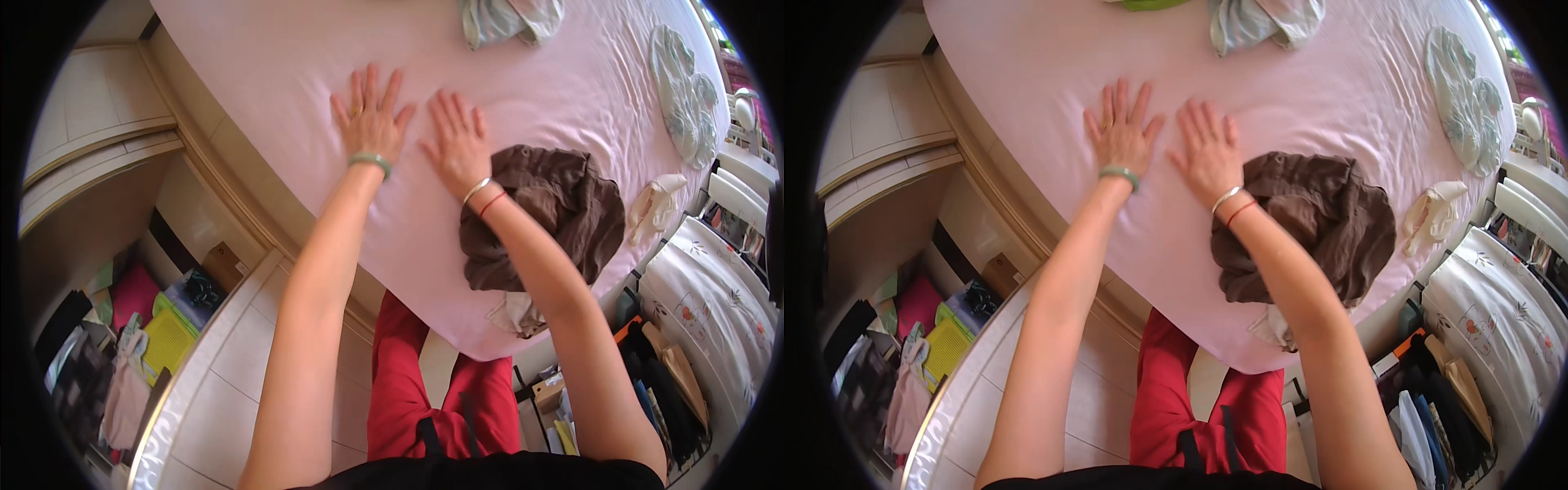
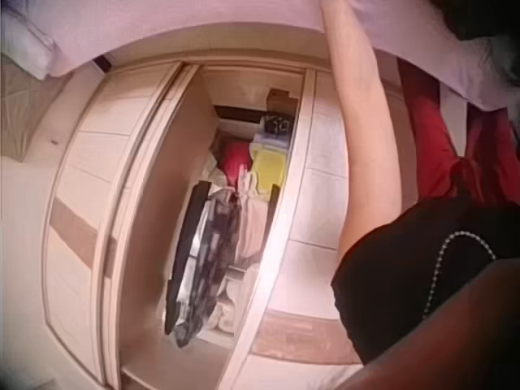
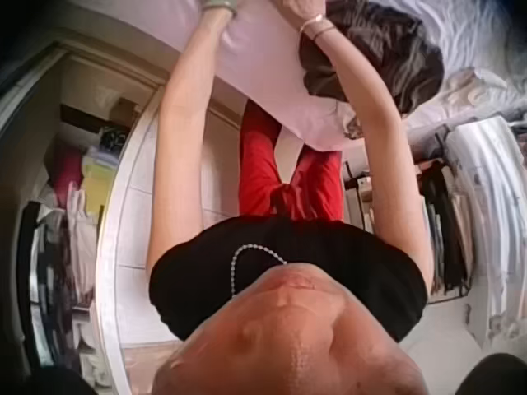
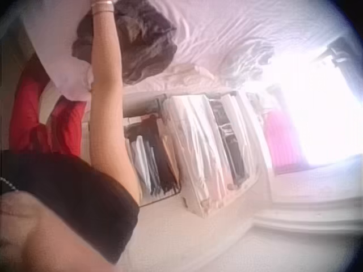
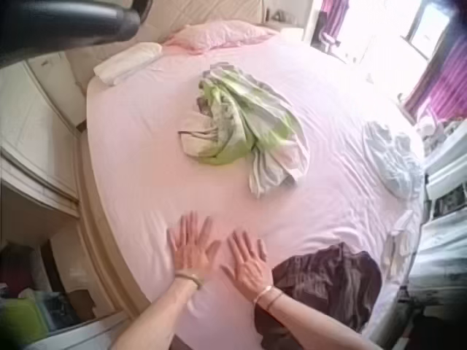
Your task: The person smooths a pink fitted sheet on a bed, then picks up a green and white patterned blanket. They unfold the blanket, shake it out, and fold it neatly on the bed.
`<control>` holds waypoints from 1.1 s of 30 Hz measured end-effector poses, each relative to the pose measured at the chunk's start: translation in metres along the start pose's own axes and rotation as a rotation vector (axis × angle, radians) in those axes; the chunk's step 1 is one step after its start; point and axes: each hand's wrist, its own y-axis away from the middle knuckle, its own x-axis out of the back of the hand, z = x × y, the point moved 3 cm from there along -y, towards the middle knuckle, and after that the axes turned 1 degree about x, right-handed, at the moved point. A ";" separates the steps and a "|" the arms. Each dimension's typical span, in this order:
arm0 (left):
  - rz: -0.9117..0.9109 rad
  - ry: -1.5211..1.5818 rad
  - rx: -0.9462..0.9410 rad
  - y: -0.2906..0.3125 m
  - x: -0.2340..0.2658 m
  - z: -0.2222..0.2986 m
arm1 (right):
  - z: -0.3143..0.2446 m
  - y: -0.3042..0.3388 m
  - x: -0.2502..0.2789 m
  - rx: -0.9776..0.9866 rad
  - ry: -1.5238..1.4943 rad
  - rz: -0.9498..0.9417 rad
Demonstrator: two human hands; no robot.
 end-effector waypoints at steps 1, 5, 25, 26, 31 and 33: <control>-0.016 -0.010 0.017 0.013 0.006 -0.017 | -0.028 0.006 -0.007 0.059 -0.046 -0.061; -0.074 -0.042 0.105 0.070 0.025 -0.064 | -0.097 0.035 -0.023 0.208 -0.116 -0.291; -0.276 0.110 0.185 0.042 0.102 -0.040 | -0.088 0.016 0.048 0.066 -0.435 -0.248; -0.250 0.142 0.142 0.017 0.102 -0.031 | -0.071 0.001 0.048 0.005 -0.406 -0.193; -0.083 0.241 -0.001 -0.112 0.070 -0.024 | 0.011 -0.068 0.054 -0.275 -0.237 -0.013; -0.030 0.221 -0.041 -0.172 0.056 -0.044 | 0.028 -0.105 0.046 -0.332 -0.198 0.020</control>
